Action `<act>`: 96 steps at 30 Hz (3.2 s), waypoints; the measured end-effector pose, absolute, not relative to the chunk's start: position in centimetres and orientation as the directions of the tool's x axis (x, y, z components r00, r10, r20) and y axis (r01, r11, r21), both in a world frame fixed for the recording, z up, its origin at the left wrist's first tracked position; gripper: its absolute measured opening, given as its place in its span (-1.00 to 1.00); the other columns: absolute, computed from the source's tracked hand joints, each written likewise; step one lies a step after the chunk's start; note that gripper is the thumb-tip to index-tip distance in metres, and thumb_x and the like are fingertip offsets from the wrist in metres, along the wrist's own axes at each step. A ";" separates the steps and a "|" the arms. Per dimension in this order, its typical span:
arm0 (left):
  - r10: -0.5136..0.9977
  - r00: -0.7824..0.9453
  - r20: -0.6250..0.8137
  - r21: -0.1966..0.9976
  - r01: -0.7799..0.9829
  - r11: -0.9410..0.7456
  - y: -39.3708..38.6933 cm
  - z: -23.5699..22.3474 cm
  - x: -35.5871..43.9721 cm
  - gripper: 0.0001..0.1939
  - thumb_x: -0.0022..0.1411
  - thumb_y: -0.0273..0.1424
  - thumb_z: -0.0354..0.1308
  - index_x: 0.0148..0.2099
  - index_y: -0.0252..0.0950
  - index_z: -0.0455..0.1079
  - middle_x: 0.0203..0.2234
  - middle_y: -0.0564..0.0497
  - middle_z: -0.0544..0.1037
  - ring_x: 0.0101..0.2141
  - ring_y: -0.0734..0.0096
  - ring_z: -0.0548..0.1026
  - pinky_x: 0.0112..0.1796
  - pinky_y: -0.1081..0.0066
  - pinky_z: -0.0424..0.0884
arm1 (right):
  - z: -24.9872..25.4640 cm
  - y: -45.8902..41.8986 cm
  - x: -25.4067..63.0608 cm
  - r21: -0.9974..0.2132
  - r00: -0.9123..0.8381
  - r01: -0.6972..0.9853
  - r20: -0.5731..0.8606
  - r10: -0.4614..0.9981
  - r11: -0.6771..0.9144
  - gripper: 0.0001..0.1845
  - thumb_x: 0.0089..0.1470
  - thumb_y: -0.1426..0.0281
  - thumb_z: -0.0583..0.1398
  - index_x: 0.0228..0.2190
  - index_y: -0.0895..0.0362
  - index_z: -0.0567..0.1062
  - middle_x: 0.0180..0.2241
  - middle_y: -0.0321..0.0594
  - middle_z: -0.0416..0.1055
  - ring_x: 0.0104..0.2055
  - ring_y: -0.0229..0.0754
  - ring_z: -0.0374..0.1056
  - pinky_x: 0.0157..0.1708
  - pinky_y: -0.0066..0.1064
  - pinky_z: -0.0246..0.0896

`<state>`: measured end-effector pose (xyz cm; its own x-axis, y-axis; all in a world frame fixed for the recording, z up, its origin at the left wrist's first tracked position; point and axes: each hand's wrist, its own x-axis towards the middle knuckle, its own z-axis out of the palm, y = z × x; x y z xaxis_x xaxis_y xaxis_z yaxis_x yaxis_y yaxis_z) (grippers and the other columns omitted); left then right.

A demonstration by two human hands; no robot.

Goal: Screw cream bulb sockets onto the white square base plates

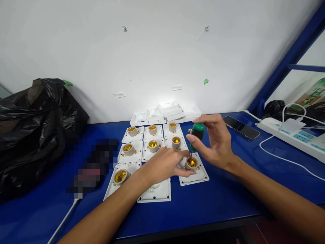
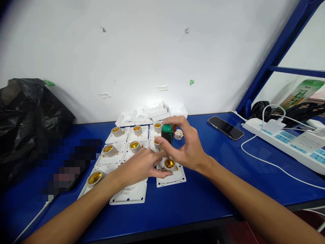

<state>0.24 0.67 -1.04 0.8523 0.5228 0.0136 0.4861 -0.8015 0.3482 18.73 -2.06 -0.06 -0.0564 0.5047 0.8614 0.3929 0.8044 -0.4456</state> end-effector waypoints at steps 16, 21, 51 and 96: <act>0.525 0.849 0.062 0.314 0.483 -0.817 0.7 -1.3 0.3 -0.55 0.30 0.05 0.19 -0.12 -0.25 0.49 -0.64 0.17 0.36 -0.62 0.45 0.38 -0.48 0.41 0.21 | 0.2 -2.1 19.2 -0.385 -0.163 0.434 0.856 0.491 0.814 -0.62 0.24 0.37 0.26 0.08 -0.05 0.40 -0.20 -0.28 0.49 -0.22 -0.17 0.42 -0.25 -0.25 0.40; 0.525 0.850 0.051 0.310 0.486 -0.817 0.7 -1.2 0.3 -0.53 0.30 0.07 0.19 -0.12 -0.26 0.49 -0.67 0.17 0.32 -0.64 0.43 0.36 -0.51 0.41 0.19 | 0.6 -2.3 19.1 -0.459 -0.129 0.393 0.831 0.542 0.797 -0.71 0.33 0.38 0.16 0.06 -0.03 0.47 -0.19 -0.25 0.50 -0.16 -0.17 0.42 -0.17 -0.22 0.36; 0.527 0.850 0.018 0.336 0.491 -0.804 0.8 -1.2 0.3 -0.54 0.31 0.07 0.19 -0.09 -0.24 0.47 -0.64 0.15 0.37 -0.60 0.42 0.36 -0.48 0.41 0.16 | 0.7 -2.6 18.8 -0.477 -0.172 0.338 0.816 0.551 0.811 -0.61 0.30 0.47 0.14 0.12 0.00 0.41 -0.17 -0.21 0.43 -0.18 -0.16 0.35 -0.19 -0.19 0.31; 0.545 0.838 -0.021 0.355 0.516 -0.780 0.6 -0.9 0.3 -0.57 0.29 0.05 0.22 -0.11 -0.22 0.48 -0.59 0.12 0.45 -0.56 0.38 0.43 -0.46 0.43 0.23 | 0.5 -2.4 18.8 -0.512 -0.106 0.311 0.819 0.564 0.801 -0.66 0.20 0.43 0.29 0.00 -0.05 0.47 -0.29 -0.33 0.42 -0.26 -0.21 0.34 -0.25 -0.27 0.32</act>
